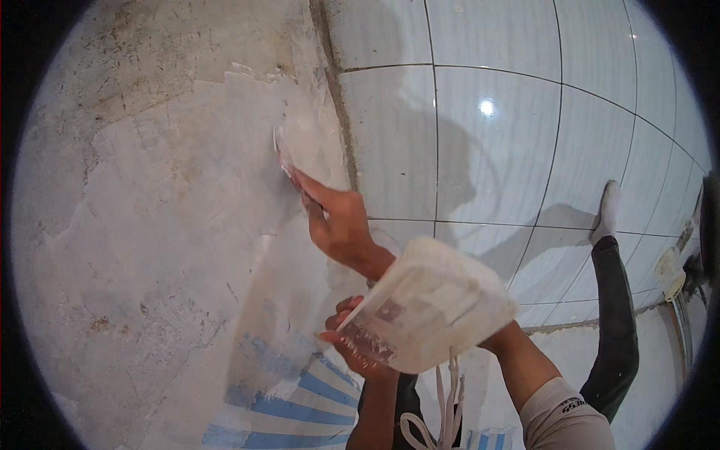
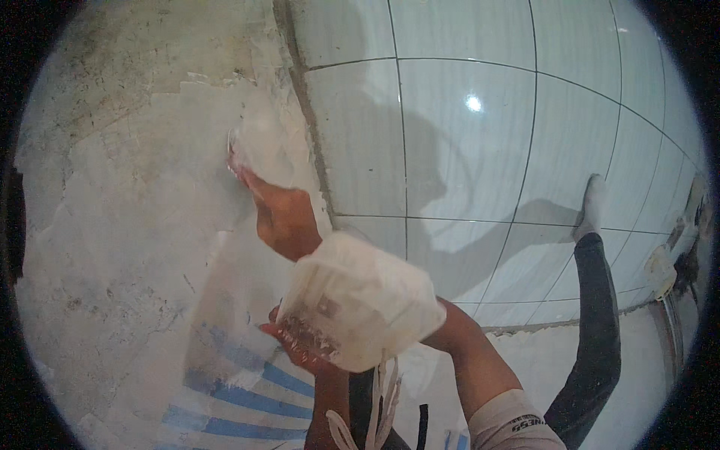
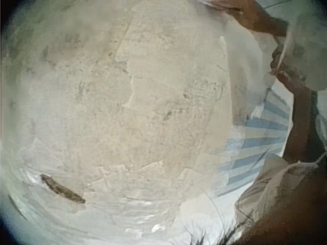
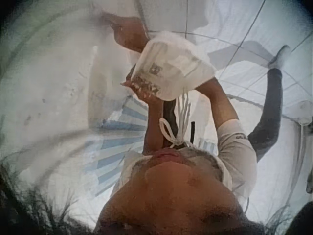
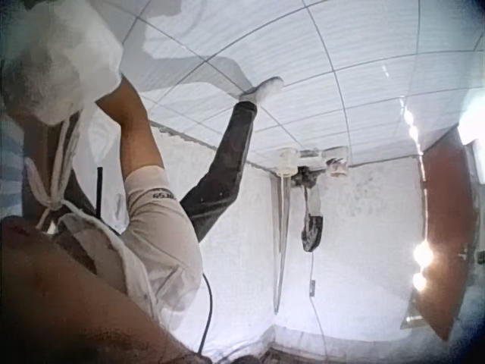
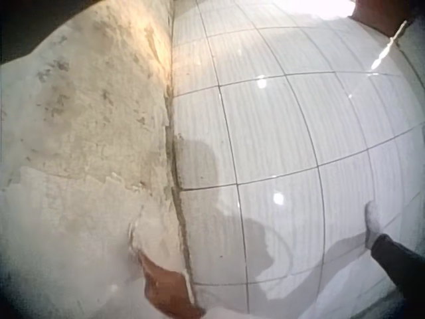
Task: The person puts plaster powder into a container and mixes it with a putty knife, then applies the mixture onto the wall using the putty knife.
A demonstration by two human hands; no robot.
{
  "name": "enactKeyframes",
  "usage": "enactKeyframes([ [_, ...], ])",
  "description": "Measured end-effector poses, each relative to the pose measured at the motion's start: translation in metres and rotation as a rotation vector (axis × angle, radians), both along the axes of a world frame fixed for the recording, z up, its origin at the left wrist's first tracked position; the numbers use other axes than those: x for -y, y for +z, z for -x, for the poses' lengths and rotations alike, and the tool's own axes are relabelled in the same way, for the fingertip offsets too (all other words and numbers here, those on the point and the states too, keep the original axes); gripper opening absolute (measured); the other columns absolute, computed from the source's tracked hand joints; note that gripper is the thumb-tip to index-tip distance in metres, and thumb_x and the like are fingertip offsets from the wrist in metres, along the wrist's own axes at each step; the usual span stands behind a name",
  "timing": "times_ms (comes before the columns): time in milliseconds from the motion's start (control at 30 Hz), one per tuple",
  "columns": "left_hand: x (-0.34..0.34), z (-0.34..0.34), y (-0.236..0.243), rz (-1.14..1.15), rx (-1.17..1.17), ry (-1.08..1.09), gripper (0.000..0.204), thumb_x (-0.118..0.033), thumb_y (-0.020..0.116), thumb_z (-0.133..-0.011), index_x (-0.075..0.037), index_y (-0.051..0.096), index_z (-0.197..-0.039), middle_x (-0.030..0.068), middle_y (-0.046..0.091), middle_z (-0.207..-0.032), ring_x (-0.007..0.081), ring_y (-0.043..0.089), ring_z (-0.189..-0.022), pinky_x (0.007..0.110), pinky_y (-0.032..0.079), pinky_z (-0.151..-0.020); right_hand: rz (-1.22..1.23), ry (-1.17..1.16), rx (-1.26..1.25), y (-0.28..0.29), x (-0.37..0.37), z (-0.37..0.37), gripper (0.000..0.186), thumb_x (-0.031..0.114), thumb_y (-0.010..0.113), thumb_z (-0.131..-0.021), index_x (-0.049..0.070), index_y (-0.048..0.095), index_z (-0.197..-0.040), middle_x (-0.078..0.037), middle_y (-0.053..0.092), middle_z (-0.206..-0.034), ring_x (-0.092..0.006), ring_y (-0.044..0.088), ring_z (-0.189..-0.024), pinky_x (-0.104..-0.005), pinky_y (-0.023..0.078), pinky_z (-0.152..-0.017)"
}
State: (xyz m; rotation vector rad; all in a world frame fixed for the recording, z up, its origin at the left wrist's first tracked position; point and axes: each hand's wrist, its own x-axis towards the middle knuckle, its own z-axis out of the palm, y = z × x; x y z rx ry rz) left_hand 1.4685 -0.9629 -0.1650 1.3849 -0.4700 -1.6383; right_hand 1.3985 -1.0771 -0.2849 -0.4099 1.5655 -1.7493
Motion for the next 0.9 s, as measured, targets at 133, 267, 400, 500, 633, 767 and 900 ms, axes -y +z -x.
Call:
enactKeyframes([
  [133,-0.002,0.003,0.007,0.038,0.260,-0.227,0.043,-0.051,0.036,-0.101,-0.012,0.054,-0.107,0.0114,0.052,-0.110,0.0217,0.052,-0.110,0.042,0.052,-0.095,0.016,-0.128,0.256,-0.022,-0.027,0.014,0.043,-0.009,0.059,-0.080,-0.004,0.059,-0.122,-0.009,0.068,-0.102,-0.0132,0.063,-0.087,-0.0289,0.050,-0.080],
  [267,-0.005,0.002,0.000,0.040,0.231,-0.219,0.041,-0.049,0.038,-0.101,-0.013,0.055,-0.107,0.0112,0.052,-0.111,0.0218,0.053,-0.111,0.042,0.052,-0.095,-0.144,-0.251,0.186,-0.073,0.000,0.072,0.031,0.000,0.056,-0.086,-0.003,0.062,-0.116,-0.008,0.067,-0.094,-0.0110,0.060,-0.083,-0.0257,0.047,-0.078],
  [400,-0.005,0.005,-0.008,-0.050,0.242,-0.170,0.044,-0.051,0.041,-0.099,-0.011,0.055,-0.108,0.0123,0.053,-0.114,0.0233,0.055,-0.109,0.043,0.052,-0.093,-0.211,-0.284,0.103,-0.141,0.045,0.085,0.032,0.003,0.054,-0.085,-0.002,0.064,-0.114,-0.016,0.070,-0.090,-0.0203,0.065,-0.083,-0.0313,0.048,-0.079],
  [500,0.000,-0.003,-0.012,-0.104,0.301,-0.176,0.047,-0.053,0.044,-0.098,-0.009,0.056,-0.109,0.0129,0.055,-0.113,0.0248,0.057,-0.106,0.043,0.053,-0.090,-0.364,-0.029,0.019,-0.139,0.062,0.081,0.043,0.002,0.052,-0.076,-0.001,0.063,-0.117,-0.025,0.069,-0.096,-0.0373,0.067,-0.093,-0.0403,0.049,-0.085],
  [633,0.007,-0.010,-0.018,-0.243,0.289,-0.105,0.053,-0.053,0.047,-0.096,-0.004,0.056,-0.113,0.0127,0.060,-0.109,0.0269,0.061,-0.099,0.045,0.054,-0.085,-0.343,-0.050,0.038,-0.107,0.075,0.078,0.042,0.001,0.051,-0.074,-0.003,0.063,-0.114,-0.025,0.068,-0.093,-0.0390,0.066,-0.089,-0.0414,0.049,-0.082],
  [767,0.008,-0.016,-0.025,-0.224,0.194,-0.157,0.056,-0.053,0.050,-0.095,-0.001,0.057,-0.113,0.0130,0.061,-0.109,0.0278,0.062,-0.098,0.045,0.053,-0.086,-0.174,-0.030,0.132,-0.062,0.073,0.090,0.035,-0.001,0.054,-0.075,-0.005,0.064,-0.108,-0.019,0.068,-0.083,-0.0283,0.064,-0.077,-0.0360,0.049,-0.076],
  [900,0.011,-0.016,-0.034,-0.222,0.066,-0.127,0.057,-0.052,0.053,-0.094,0.001,0.057,-0.114,0.0152,0.062,-0.111,0.0284,0.062,-0.100,0.045,0.053,-0.088,0.038,-0.073,0.448,-0.043,0.069,0.117,0.028,-0.002,0.056,-0.077,-0.003,0.066,-0.103,-0.005,0.065,-0.078,-0.0110,0.057,-0.072,-0.0260,0.046,-0.068],
])
